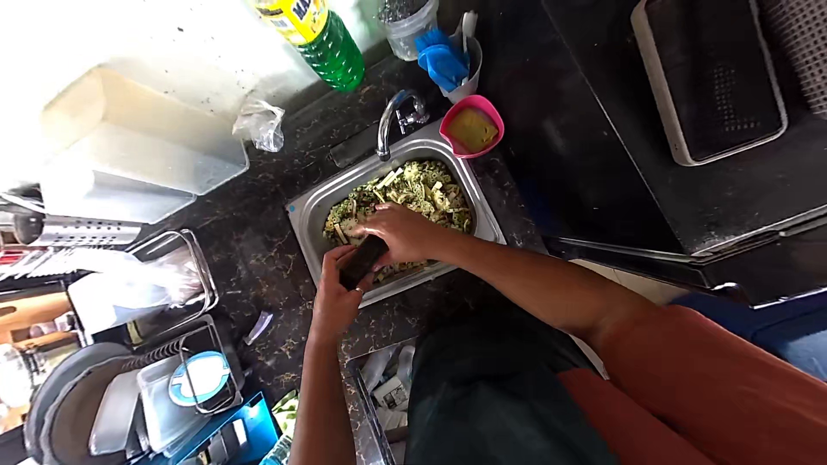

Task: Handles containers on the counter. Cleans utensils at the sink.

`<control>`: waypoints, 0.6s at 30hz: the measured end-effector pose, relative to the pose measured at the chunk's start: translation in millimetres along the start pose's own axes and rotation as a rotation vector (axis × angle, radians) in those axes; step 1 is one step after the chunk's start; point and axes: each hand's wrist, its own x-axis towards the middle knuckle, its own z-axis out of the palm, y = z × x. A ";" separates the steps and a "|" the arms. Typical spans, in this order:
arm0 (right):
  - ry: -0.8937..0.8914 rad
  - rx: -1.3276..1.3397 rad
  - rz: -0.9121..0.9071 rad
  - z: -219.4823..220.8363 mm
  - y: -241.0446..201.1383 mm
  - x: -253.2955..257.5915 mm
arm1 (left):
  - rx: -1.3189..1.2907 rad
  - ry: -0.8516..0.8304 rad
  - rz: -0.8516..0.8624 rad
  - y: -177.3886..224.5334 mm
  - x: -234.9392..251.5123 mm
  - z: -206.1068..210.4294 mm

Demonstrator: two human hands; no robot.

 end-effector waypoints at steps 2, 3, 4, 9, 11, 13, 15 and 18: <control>-0.017 0.027 0.033 2.8 4.4 -7.2 | -0.025 0.137 0.014 -8.1 -4.7 5.4; 0.015 0.053 0.059 6.3 3.4 -12.4 | -0.087 0.211 -0.021 -12.4 -9.9 9.2; 0.053 0.063 0.076 10.6 0.8 -17.3 | -0.205 0.276 -0.125 -14.7 -16.6 14.6; 0.082 -0.078 -0.115 28.4 -19.4 -37.3 | -1.288 0.269 -0.722 -2.2 -20.4 48.3; 0.081 -0.005 -0.141 36.7 -31.5 -39.7 | -1.419 0.397 -0.695 -1.2 -12.2 52.6; 0.004 0.267 -0.123 38.3 -49.7 -41.7 | -1.439 0.414 -0.566 -11.7 -16.5 54.5; -0.028 0.631 -0.112 37.7 -71.8 -37.0 | -1.380 0.307 -0.376 -31.8 -29.7 55.9; -0.031 0.797 -0.098 45.7 -79.4 -24.4 | -1.258 0.422 -0.388 -0.6 -42.4 61.9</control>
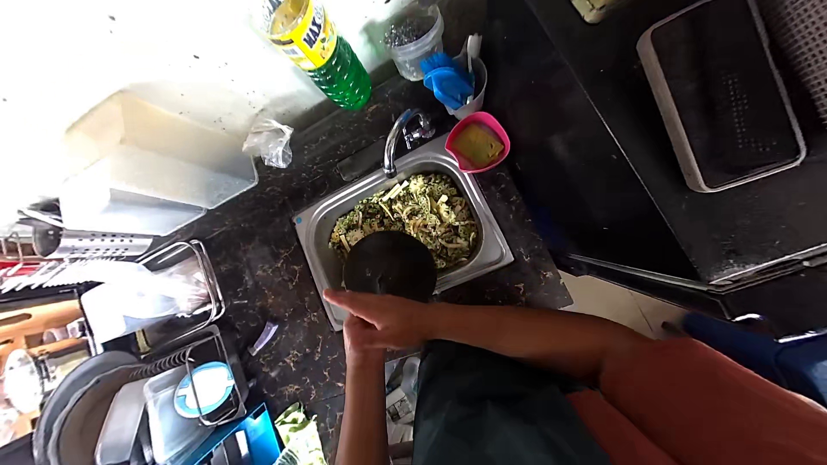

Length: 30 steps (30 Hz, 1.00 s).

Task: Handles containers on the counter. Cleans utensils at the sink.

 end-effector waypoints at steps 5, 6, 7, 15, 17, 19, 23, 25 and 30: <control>0.115 -0.312 0.266 -72.4 68.3 -20.3 | -0.058 0.006 0.024 10.8 -4.9 -28.5; 0.191 -0.251 0.401 -94.5 89.0 -31.4 | -0.054 0.024 0.036 18.2 -8.3 -32.4; 0.282 -0.242 0.477 -107.3 101.9 -39.1 | -0.054 0.039 0.046 27.2 -11.5 -33.1; 0.158 -0.084 -0.040 -4.4 0.7 23.9 | 0.220 0.006 0.081 13.9 3.2 3.9; 0.102 -0.203 -0.118 -6.6 14.8 26.6 | 0.201 -0.013 0.062 9.2 -1.9 4.2; 0.154 -0.330 -0.002 -38.9 44.3 19.6 | 0.126 -0.008 0.031 11.3 -6.3 -4.4; 0.368 -0.298 0.419 -104.2 90.0 4.4 | 0.118 0.044 0.062 24.2 -11.1 -18.9; 0.419 -0.318 0.346 -82.5 53.2 9.9 | 0.235 0.020 0.114 25.9 -8.1 -14.4; 0.034 -0.429 -0.131 -9.2 -21.0 40.2 | 1.113 -0.046 0.422 25.6 -13.1 -3.6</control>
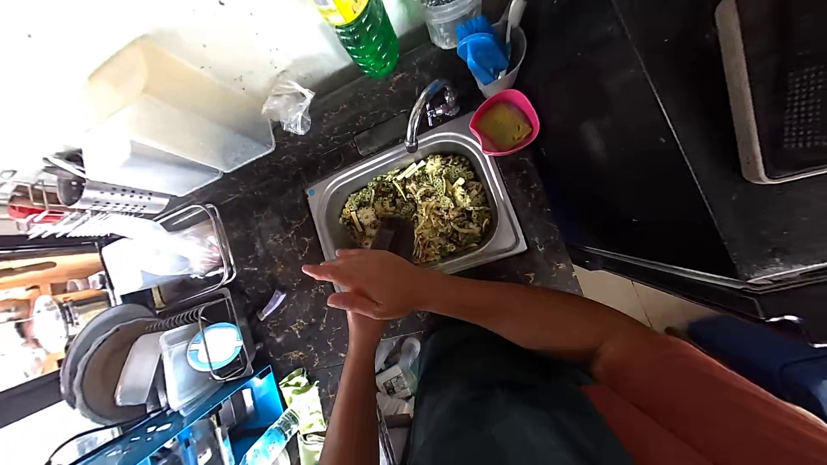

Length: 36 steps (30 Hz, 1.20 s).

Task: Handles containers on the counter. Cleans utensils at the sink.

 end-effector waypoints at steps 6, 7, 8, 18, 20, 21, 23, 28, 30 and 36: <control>0.045 0.082 0.494 -36.4 86.6 -3.1 | -0.125 0.089 0.015 22.9 14.3 -9.0; 0.105 0.341 0.593 -35.8 105.8 -8.6 | -0.232 0.146 -0.021 24.1 15.9 -6.6; 0.237 0.629 0.712 -31.2 114.2 -11.6 | -0.316 0.198 -0.036 25.8 19.0 -2.6; 0.498 1.080 1.077 -29.7 119.5 -28.5 | -0.574 0.421 -0.041 12.3 36.5 41.6; 0.549 1.258 1.053 -11.6 109.3 -32.3 | -0.581 0.478 0.014 10.7 40.8 48.8; 0.555 1.387 1.036 -1.7 100.6 -32.7 | -0.555 0.492 0.062 7.6 42.5 52.8; 0.562 1.652 1.069 17.0 74.6 -26.8 | -0.454 0.502 0.175 -1.7 45.7 61.9; 0.585 1.680 1.268 11.9 34.7 -0.4 | -0.121 0.411 0.265 -32.0 62.6 55.0; 0.424 1.490 1.275 -9.2 22.4 4.3 | -0.090 0.379 0.189 -43.3 66.9 40.9; 0.001 1.289 0.442 -115.6 -43.9 0.3 | -0.425 0.551 -0.063 -72.2 63.7 7.8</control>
